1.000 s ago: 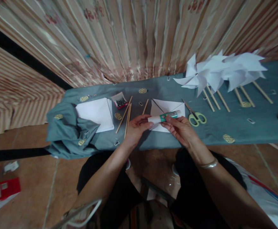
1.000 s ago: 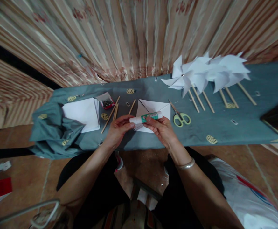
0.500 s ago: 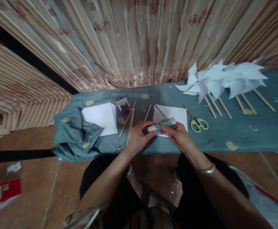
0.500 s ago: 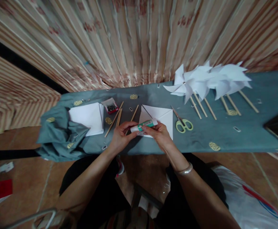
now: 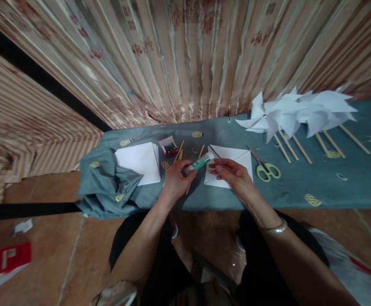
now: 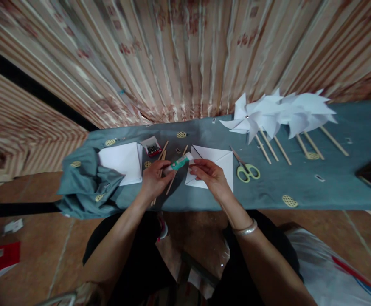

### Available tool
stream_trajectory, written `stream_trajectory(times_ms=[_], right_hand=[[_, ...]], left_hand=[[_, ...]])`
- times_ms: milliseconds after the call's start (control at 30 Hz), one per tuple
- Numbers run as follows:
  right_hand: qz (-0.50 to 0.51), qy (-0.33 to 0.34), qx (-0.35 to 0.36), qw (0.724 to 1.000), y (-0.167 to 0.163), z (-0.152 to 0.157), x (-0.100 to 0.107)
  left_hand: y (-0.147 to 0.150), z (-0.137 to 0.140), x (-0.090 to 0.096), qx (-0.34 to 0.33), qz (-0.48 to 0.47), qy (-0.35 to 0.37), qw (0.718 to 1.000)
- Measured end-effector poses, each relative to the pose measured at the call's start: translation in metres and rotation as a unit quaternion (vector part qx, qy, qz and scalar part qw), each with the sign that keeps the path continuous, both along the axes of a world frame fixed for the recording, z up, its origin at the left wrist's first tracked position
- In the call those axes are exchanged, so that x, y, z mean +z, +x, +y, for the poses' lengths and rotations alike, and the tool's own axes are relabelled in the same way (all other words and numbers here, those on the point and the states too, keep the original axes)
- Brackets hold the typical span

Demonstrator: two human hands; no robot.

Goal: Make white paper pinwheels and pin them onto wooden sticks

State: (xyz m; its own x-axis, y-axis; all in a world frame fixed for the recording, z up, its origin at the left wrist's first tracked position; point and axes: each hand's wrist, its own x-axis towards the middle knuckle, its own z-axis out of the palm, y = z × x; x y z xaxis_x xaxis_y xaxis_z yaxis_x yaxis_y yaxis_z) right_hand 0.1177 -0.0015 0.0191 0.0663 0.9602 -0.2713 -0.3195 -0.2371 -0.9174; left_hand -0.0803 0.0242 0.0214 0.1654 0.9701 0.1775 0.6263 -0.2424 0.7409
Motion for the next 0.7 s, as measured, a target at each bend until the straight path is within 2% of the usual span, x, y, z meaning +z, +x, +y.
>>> stream_trajectory(times_ms=[167, 333, 500, 700], right_hand=[[-0.014, -0.006, 0.006, 1.0, 0.007, 0.001, 0.001], [-0.027, -0.003, 0.015, 1.0, 0.007, -0.001, 0.001], [-0.043, -0.001, 0.023, 0.999, 0.011, -0.003, 0.001], [-0.05, -0.003, 0.025, 0.998, 0.016, -0.006, 0.005]], left_hand=[[-0.013, 0.014, 0.0, 0.022, 0.197, 0.055, 0.979], [-0.009, 0.017, -0.001, 0.012, 0.274, 0.065, 0.96], [-0.003, 0.014, -0.002, 0.006, 0.291, 0.035, 0.956], [-0.017, 0.022, -0.005, 0.01, 0.226, 0.09, 0.97]])
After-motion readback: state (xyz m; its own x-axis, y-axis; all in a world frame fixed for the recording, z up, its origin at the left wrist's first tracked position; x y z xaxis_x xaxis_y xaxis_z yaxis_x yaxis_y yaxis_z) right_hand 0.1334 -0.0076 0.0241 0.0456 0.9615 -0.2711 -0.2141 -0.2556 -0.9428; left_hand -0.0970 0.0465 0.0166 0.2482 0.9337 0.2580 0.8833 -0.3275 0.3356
